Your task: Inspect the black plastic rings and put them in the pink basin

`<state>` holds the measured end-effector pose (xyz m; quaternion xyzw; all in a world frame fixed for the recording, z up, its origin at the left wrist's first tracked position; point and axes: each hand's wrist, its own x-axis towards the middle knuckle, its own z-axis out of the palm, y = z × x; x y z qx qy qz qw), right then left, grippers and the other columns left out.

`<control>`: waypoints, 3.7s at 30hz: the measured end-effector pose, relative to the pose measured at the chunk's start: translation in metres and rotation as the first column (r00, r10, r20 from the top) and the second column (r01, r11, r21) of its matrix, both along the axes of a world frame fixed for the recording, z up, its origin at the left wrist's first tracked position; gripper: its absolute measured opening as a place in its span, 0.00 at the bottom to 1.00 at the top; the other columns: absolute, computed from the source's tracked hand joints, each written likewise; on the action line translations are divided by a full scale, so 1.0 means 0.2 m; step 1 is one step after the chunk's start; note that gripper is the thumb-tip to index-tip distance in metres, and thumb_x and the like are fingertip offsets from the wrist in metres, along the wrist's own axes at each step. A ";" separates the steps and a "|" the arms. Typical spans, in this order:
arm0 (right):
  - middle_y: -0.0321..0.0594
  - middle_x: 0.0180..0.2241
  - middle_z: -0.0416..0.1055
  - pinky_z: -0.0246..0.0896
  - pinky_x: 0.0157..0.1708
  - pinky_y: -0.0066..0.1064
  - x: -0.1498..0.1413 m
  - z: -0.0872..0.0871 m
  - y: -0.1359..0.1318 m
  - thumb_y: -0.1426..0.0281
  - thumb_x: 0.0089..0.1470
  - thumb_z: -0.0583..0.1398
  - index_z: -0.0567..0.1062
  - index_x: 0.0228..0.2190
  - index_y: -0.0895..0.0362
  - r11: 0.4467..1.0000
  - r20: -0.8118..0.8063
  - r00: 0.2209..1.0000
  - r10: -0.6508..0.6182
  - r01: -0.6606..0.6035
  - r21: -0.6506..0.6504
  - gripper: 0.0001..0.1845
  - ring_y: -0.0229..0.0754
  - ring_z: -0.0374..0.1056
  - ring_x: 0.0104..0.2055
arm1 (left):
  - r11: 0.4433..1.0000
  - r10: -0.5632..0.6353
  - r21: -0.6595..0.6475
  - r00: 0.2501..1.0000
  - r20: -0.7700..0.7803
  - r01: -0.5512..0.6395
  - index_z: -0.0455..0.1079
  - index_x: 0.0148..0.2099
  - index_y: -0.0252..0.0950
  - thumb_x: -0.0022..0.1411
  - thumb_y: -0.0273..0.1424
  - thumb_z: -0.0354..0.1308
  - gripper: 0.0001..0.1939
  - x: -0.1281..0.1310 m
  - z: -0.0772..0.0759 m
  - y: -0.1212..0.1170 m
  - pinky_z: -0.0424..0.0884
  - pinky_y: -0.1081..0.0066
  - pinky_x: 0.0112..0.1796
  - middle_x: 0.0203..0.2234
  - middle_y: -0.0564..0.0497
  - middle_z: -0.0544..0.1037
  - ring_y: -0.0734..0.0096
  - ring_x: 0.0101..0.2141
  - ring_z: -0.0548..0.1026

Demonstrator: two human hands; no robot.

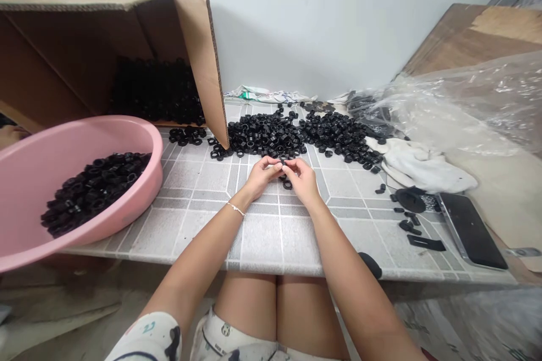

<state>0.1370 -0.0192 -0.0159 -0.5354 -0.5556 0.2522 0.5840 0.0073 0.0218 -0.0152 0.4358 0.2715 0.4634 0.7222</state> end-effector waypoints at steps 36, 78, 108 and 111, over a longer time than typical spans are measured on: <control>0.33 0.32 0.74 0.67 0.40 0.32 0.01 0.03 0.00 0.61 0.47 0.66 0.72 0.29 0.52 0.950 -0.668 0.710 0.222 -0.312 -0.016 0.10 0.35 0.70 0.32 | 0.989 -0.034 -0.129 0.973 0.228 0.065 0.69 0.33 0.34 0.51 0.31 0.68 0.12 -0.02 0.02 0.04 0.68 0.72 0.45 0.28 0.55 0.73 0.76 0.35 0.74; 0.39 0.38 0.71 0.63 0.44 0.38 -0.02 0.01 -0.01 0.54 0.52 0.59 0.71 0.40 0.50 0.990 -0.134 0.983 0.125 -0.132 -0.044 0.17 0.42 0.67 0.39 | 0.999 -0.046 0.008 0.999 -0.008 0.046 0.71 0.33 0.33 0.47 0.42 0.69 0.19 -0.01 0.01 0.02 0.66 0.71 0.36 0.27 0.52 0.75 0.74 0.30 0.72; 0.33 0.23 0.62 0.59 0.33 0.32 -0.03 -0.02 0.01 0.44 0.52 0.53 0.66 0.26 0.52 0.980 -0.325 0.940 0.104 -0.152 -0.126 0.24 0.40 0.61 0.29 | 0.855 0.264 0.513 0.920 -0.291 -0.083 0.75 0.36 0.40 0.50 0.35 0.67 0.10 -0.02 0.11 -0.07 0.59 0.64 0.50 0.36 0.48 0.75 0.58 0.45 0.66; 0.32 0.22 0.62 0.59 0.30 0.30 -0.04 -0.03 0.03 0.43 0.49 0.55 0.67 0.27 0.53 0.969 -0.473 0.875 0.100 -0.194 -0.153 0.25 0.37 0.60 0.27 | 0.780 0.316 0.624 0.891 -0.325 -0.049 0.76 0.37 0.42 0.52 0.34 0.66 0.08 -0.03 0.15 -0.10 0.51 0.61 0.55 0.38 0.46 0.76 0.53 0.50 0.63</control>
